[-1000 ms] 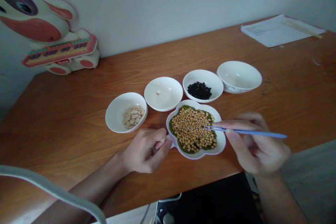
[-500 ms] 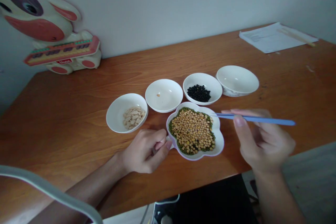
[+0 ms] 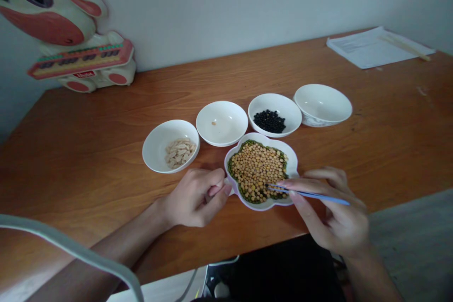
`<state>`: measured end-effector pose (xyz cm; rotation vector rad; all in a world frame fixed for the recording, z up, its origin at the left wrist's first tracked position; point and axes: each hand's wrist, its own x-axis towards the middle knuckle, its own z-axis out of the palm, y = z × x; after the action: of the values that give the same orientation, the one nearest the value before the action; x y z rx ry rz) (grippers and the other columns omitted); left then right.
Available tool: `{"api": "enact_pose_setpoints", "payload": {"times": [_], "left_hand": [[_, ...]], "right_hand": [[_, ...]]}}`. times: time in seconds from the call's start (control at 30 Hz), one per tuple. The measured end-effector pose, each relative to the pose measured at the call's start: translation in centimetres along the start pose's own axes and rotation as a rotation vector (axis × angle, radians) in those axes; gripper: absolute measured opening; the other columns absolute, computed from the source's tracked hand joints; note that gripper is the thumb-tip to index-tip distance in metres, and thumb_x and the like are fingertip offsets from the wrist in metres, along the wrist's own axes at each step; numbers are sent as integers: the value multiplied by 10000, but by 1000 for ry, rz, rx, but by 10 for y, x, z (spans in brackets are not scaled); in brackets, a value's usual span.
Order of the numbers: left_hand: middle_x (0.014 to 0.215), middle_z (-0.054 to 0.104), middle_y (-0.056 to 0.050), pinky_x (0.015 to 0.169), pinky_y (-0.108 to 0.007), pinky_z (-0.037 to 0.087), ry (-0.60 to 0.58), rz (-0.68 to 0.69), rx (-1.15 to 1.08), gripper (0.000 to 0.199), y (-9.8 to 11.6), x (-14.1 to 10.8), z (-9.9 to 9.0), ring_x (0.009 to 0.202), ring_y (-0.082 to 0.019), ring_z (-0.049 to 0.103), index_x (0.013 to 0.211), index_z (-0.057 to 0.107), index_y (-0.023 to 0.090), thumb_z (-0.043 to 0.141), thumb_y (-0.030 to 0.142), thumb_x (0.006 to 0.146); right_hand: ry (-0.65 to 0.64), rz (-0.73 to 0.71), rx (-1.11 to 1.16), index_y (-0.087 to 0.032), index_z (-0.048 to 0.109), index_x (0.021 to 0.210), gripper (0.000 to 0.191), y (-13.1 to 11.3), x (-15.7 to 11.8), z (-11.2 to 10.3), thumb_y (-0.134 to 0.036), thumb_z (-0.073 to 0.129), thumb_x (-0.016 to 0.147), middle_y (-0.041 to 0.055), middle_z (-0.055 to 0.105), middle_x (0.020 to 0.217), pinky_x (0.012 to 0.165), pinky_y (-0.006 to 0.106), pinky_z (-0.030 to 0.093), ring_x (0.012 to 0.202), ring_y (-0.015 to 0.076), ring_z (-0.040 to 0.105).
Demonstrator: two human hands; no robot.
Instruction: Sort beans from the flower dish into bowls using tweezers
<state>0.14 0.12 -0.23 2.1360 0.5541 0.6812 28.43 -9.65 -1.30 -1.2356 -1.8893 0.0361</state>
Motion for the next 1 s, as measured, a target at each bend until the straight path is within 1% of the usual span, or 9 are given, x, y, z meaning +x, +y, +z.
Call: {"api": "enact_pose_setpoints", "payload": {"times": [0.1, 0.27, 0.4, 0.73, 1.0], "left_hand": [[612, 342, 85, 477, -220, 230, 0, 11, 4, 342, 0, 0, 0, 493, -52, 285, 739, 308, 222, 548, 110, 955], [597, 328, 86, 471, -228, 223, -1, -12, 10, 350, 1, 0, 0, 484, -53, 278, 733, 301, 225, 547, 113, 955], [608, 343, 83, 474, -225, 227, 3, 5, 8, 348, 1, 1, 0, 491, -53, 285, 737, 300, 225, 545, 105, 954], [616, 344, 83, 482, -225, 231, -5, 6, -4, 342, -1, 0, 0, 499, -58, 298, 745, 302, 225, 544, 113, 959], [612, 346, 83, 479, -236, 230, 2, -8, 6, 346, -1, -1, 1, 496, -65, 294, 729, 312, 227, 546, 117, 959]], "right_hand": [[-5, 2, -6, -256, 730, 1171, 337, 0, 0, 1, -81, 704, 885, 3, 808, 1025, 809, 395, 482, 860, 193, 663], [-25, -2, -14, -279, 729, 1188, 371, 0, 0, 0, -83, 712, 873, -12, 815, 1013, 818, 395, 482, 860, 195, 681], [-23, 5, -18, -292, 728, 1209, 406, 0, 0, 1, -74, 709, 867, -15, 813, 1005, 820, 395, 492, 852, 191, 690], [-19, 2, -9, -267, 734, 1166, 359, 0, 1, 1, -72, 715, 866, -6, 811, 1005, 811, 386, 491, 852, 189, 680], [-19, 15, 2, -292, 732, 1189, 392, 0, 1, 2, -75, 713, 863, -14, 811, 994, 807, 381, 505, 854, 190, 694]]}}
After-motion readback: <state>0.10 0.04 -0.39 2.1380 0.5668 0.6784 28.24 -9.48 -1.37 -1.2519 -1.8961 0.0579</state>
